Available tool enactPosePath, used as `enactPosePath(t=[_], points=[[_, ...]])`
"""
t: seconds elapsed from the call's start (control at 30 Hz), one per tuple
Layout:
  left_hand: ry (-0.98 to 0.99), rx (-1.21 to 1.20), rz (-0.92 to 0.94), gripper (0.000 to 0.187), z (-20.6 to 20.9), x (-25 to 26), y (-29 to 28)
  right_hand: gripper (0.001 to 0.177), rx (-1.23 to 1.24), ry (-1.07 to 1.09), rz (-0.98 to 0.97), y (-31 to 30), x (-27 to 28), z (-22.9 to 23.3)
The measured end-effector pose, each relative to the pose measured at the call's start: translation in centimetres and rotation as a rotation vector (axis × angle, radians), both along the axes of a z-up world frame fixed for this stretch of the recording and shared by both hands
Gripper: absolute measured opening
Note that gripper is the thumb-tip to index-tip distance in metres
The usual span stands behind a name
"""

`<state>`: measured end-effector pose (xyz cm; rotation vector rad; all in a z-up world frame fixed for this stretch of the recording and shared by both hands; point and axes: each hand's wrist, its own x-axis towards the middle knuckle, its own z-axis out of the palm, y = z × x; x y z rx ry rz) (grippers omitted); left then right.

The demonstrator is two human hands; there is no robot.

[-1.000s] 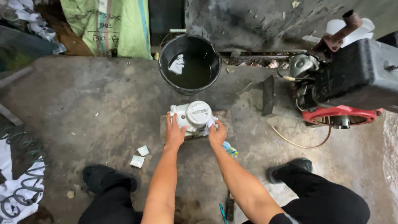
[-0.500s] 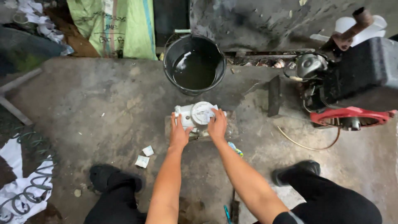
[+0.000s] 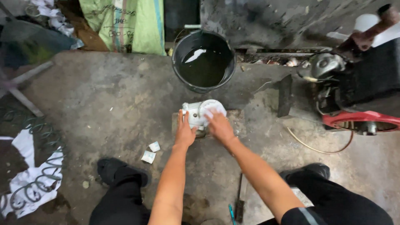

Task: Cleaning a metal mechanical component using a cloth and cleaning solution

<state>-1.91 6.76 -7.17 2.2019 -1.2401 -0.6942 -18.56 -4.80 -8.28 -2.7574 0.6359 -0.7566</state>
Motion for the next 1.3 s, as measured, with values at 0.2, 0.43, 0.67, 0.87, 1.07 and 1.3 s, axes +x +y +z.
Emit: enactPosePath(t=[0.2, 0.43, 0.67, 0.87, 1.07, 1.3], points=[[-0.112, 0.078, -0.018, 0.085, 1.5, 0.0, -0.3, 0.045, -0.023, 0.168, -0.431, -4.4, 3.9, -2.1], [-0.071, 0.103, -0.008, 0.081, 2.1, -0.2, -0.1, 0.052, 0.037, 0.186, -0.104, -1.5, 4.1, 2.2], [-0.024, 0.356, 0.225, 0.103, 3.9, -2.9, -1.8, 0.044, 0.316, 0.08, -0.353, -6.3, 2.1, -3.0], [0.076, 0.358, 0.192, 0.117, 3.7, -2.8, -3.4, 0.045, 0.631, -0.077, -0.485, -3.6, -1.5, -1.3], [-0.039, 0.081, 0.172, 0.08, -0.9, -1.8, -3.8, 0.048, 0.766, -0.139, -0.605, 0.4, -3.2, 1.1], [-0.19, -0.182, 0.507, 0.088, 3.7, -5.8, -1.7, 0.038, 0.508, -0.194, -0.76, 6.0, -3.1, 0.5]])
